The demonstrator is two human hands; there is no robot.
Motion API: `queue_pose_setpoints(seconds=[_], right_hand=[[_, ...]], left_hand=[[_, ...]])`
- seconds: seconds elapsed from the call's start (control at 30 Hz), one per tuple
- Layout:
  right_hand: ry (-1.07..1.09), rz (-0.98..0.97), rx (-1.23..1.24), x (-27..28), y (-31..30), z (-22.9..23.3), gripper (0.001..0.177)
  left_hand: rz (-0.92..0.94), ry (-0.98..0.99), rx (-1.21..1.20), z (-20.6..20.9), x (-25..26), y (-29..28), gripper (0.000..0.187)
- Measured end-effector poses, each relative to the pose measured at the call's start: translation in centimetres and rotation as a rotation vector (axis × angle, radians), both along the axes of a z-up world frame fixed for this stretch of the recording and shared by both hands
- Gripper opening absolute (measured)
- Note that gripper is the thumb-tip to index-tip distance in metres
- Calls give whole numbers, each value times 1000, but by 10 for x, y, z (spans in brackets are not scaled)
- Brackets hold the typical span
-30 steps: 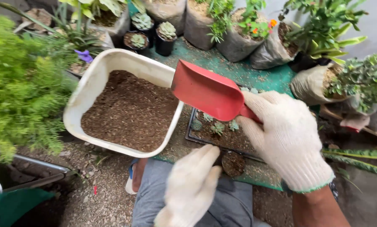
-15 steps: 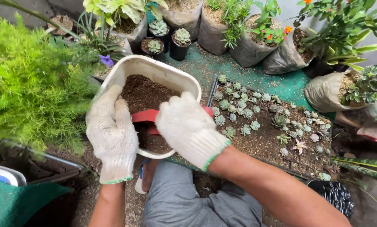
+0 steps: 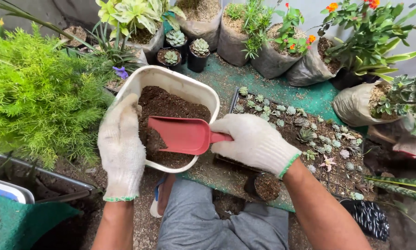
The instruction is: The person is potting small succulents into a multi-cell tray. They use a red scoop to transfer soil from a white bucket into the tray cells and then place the succulents into the soil by hand.
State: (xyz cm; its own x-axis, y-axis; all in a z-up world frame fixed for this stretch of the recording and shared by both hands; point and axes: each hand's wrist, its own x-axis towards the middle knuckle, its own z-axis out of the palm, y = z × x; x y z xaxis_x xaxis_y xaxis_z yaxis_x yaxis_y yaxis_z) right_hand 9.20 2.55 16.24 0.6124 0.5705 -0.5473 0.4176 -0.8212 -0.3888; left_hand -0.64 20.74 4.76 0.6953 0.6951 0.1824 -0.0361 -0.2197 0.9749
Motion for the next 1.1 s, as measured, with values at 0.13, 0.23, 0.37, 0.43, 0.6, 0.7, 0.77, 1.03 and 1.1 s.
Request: queue_pose_setpoints(seconds=[0.13,0.23,0.37,0.43,0.6,0.7,0.77,1.03,1.1], right_hand=[[45,-117,107,-3,-31,-3,46],[1,-200,294,-3,-80,-26,45],[-190,-165,303,-12,-156,-41,36],[-225,-223,238,-21,-192,-44,33],[-207,-333,-74,-49,-266,-68,14],[-283,-238,-145,-60,-287,-88,40],[-419,-107,-161,-67,-298,-103,37],[-948,223,-339,-87,-275,-89,24],[-1049,324,-365,-87,-266,-82,31]], left_hand=[[0,-3,113,9,3,-13,39],[-65,49,17,20,0,-41,43],[-173,27,149,25,-6,-92,36],[-227,12,164,11,-12,-122,37],[-466,342,-213,-57,-14,-204,40],[-615,572,-306,-79,-2,-223,50],[-662,556,-280,-100,6,-232,53],[-690,477,-275,-99,15,-241,59],[-652,509,-339,-99,15,-242,55]])
